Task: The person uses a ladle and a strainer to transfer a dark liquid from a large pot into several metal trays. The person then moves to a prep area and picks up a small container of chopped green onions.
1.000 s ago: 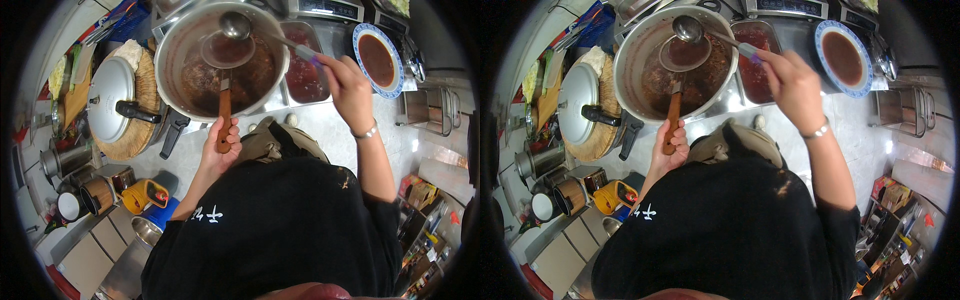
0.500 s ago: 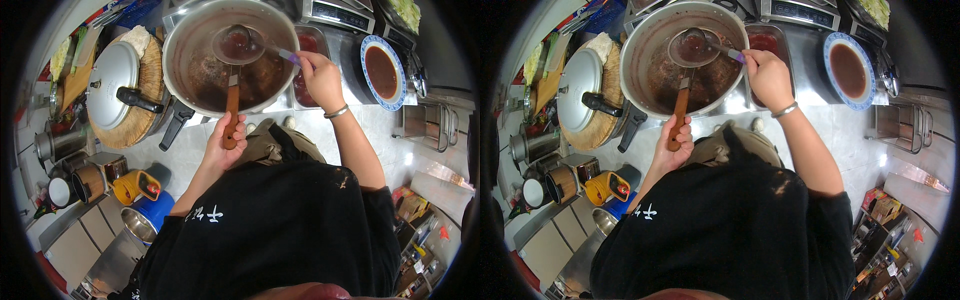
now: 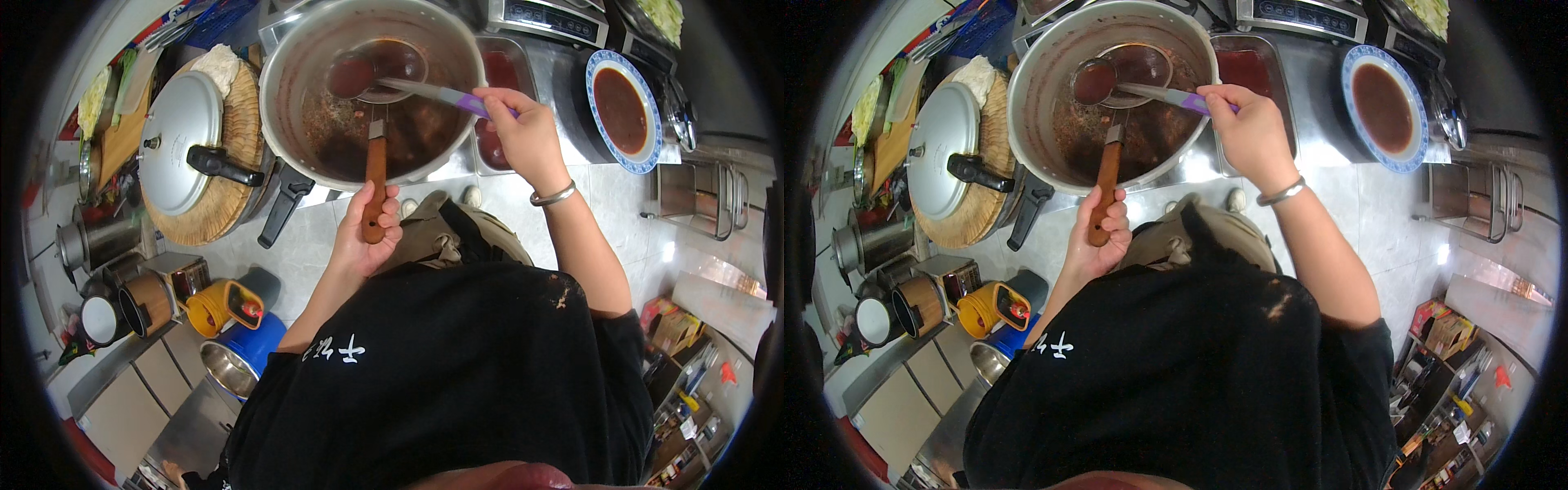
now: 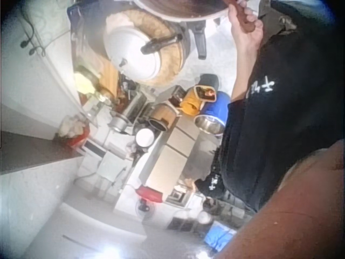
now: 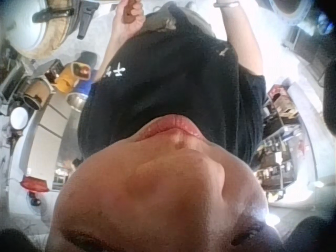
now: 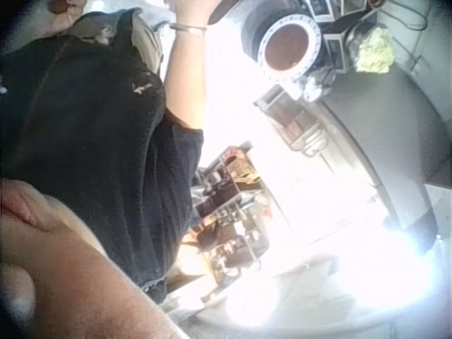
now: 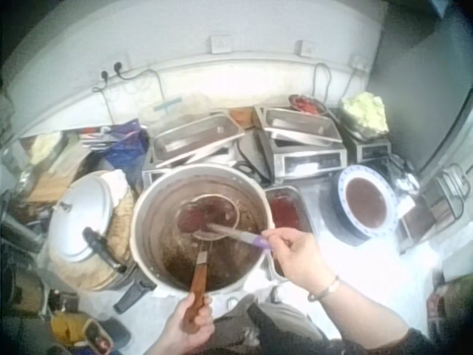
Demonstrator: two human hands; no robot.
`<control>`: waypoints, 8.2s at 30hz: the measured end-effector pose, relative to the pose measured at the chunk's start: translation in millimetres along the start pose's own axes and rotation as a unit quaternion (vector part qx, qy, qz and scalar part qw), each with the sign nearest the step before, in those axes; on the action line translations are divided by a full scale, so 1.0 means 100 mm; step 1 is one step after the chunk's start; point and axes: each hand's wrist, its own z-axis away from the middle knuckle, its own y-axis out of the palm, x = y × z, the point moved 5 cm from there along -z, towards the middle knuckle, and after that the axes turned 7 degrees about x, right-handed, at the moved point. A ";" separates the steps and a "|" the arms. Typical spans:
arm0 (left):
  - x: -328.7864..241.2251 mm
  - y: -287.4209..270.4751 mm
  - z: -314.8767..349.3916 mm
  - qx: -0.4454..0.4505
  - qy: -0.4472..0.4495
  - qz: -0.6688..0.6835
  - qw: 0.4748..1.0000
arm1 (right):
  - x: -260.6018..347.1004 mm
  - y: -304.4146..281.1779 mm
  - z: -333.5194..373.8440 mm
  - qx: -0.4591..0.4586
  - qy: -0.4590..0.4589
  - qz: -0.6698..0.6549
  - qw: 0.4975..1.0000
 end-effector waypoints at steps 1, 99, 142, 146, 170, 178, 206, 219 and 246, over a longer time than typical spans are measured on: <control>0.00 0.00 0.00 0.001 -0.001 0.000 1.000 | 0.02 0.02 0.02 -0.001 -0.010 0.007 1.000; 0.03 0.03 0.01 0.050 0.004 0.028 0.998 | 0.07 0.04 0.17 -0.100 -0.193 0.273 0.937; -0.02 0.01 -0.01 0.009 -0.017 0.026 0.999 | -0.41 -1.33 1.43 -0.213 -0.066 0.325 0.919; -0.03 0.02 0.01 0.003 0.002 -0.010 1.000 | -0.12 -1.32 1.42 -0.281 -0.113 0.283 0.910; 0.63 -0.74 -0.64 -0.067 -0.036 -0.599 0.797 | -0.48 -0.39 1.04 0.014 -0.042 -0.036 0.998; 1.95 0.56 -1.12 0.135 -0.113 -0.719 0.672 | -1.60 -1.80 2.85 -0.177 0.188 -0.110 0.960; 5.54 4.09 0.88 0.662 -0.644 -0.011 0.382 | -2.40 -1.14 5.84 -0.457 0.484 -0.086 0.741; 5.49 4.08 0.84 0.643 -0.670 -0.003 0.371 | -2.42 -1.10 5.72 -0.451 0.477 -0.107 0.747; 6.70 2.81 -0.17 0.531 -0.582 -0.314 0.530 | -2.92 -0.83 6.64 -0.459 0.529 -0.132 0.701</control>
